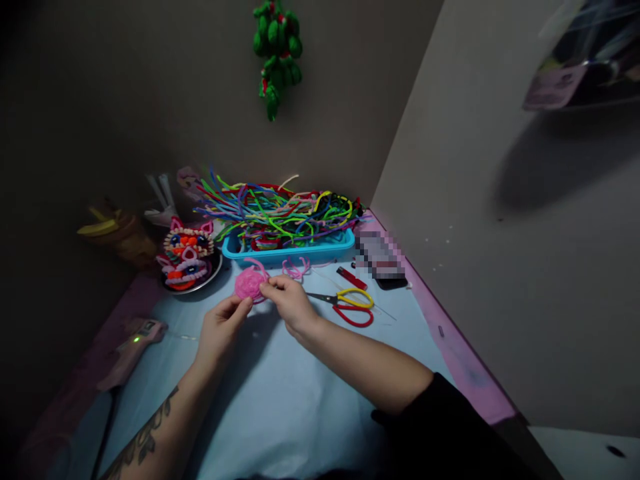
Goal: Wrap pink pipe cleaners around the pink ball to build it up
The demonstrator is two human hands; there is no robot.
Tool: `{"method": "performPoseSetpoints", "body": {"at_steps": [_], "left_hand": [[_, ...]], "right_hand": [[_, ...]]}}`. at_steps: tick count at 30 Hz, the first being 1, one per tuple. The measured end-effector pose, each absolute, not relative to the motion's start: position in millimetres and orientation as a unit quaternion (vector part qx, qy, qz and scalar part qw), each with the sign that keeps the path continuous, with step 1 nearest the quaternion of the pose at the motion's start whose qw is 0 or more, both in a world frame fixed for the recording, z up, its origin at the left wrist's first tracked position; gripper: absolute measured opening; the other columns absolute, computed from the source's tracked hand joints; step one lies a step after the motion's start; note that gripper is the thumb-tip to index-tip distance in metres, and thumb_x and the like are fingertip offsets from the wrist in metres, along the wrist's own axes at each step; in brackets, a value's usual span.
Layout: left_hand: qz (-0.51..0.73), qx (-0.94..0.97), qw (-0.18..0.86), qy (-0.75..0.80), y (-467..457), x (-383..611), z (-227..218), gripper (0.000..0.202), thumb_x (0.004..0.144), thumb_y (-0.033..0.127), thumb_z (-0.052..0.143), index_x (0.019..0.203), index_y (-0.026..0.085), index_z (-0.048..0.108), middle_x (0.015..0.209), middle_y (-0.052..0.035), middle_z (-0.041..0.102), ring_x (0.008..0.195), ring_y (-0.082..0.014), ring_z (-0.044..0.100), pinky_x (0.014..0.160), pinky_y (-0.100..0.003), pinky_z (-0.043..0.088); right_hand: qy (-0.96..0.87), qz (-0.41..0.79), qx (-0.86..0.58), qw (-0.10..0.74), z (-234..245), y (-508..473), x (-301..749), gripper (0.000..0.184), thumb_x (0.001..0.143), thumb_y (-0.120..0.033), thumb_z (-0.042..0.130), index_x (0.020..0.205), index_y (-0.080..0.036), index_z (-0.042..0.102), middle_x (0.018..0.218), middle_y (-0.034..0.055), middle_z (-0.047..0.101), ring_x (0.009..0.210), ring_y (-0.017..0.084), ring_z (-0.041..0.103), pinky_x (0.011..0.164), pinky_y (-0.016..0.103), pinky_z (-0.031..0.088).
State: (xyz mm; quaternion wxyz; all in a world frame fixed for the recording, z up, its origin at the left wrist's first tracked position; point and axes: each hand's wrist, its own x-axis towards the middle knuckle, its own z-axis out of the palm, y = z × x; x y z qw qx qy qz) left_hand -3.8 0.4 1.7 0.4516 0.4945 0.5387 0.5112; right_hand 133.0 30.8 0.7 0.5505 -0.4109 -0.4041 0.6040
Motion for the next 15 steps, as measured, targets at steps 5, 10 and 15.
{"method": "performPoseSetpoints", "body": {"at_steps": [5, 10, 15], "left_hand": [[0.598, 0.467, 0.355, 0.546, -0.2, -3.0, 0.0, 0.031, 0.069, 0.035, 0.072, 0.092, 0.019, 0.058, 0.074, 0.0019, 0.055, 0.066, -0.0117, 0.053, 0.060, -0.022, 0.040], [0.609, 0.476, 0.372, 0.514, 2.1, -5.6, -4.4, 0.052, 0.074, 0.032, 0.070, 0.119, 0.024, 0.046, 0.107, -0.0064, 0.059, 0.097, -0.0167, 0.058, 0.080, -0.028, 0.046], [0.620, 0.448, 0.434, 0.475, 2.0, -3.1, -0.3, 0.067, 0.070, 0.031, 0.074, 0.128, 0.025, 0.042, 0.107, -0.0061, 0.062, 0.085, -0.0139, 0.062, 0.077, -0.027, 0.049]], "right_hand": [[-0.422, 0.563, -0.431, 0.565, 0.2, 33.2, 134.8, 0.028, 0.066, -0.039, 0.070, 0.056, -0.018, 0.054, 0.061, -0.0031, 0.048, 0.066, 0.012, 0.042, 0.067, 0.027, 0.034], [-0.507, 0.486, -0.450, 0.552, -0.4, 32.3, 136.7, 0.024, 0.070, -0.035, 0.069, 0.056, -0.019, 0.059, 0.072, -0.0013, 0.047, 0.076, 0.015, 0.046, 0.079, 0.030, 0.035], [-0.536, 0.462, -0.456, 0.540, -0.8, 31.8, 138.0, 0.018, 0.071, -0.032, 0.069, 0.059, -0.019, 0.062, 0.076, -0.0010, 0.047, 0.078, 0.015, 0.047, 0.083, 0.031, 0.035]]}}
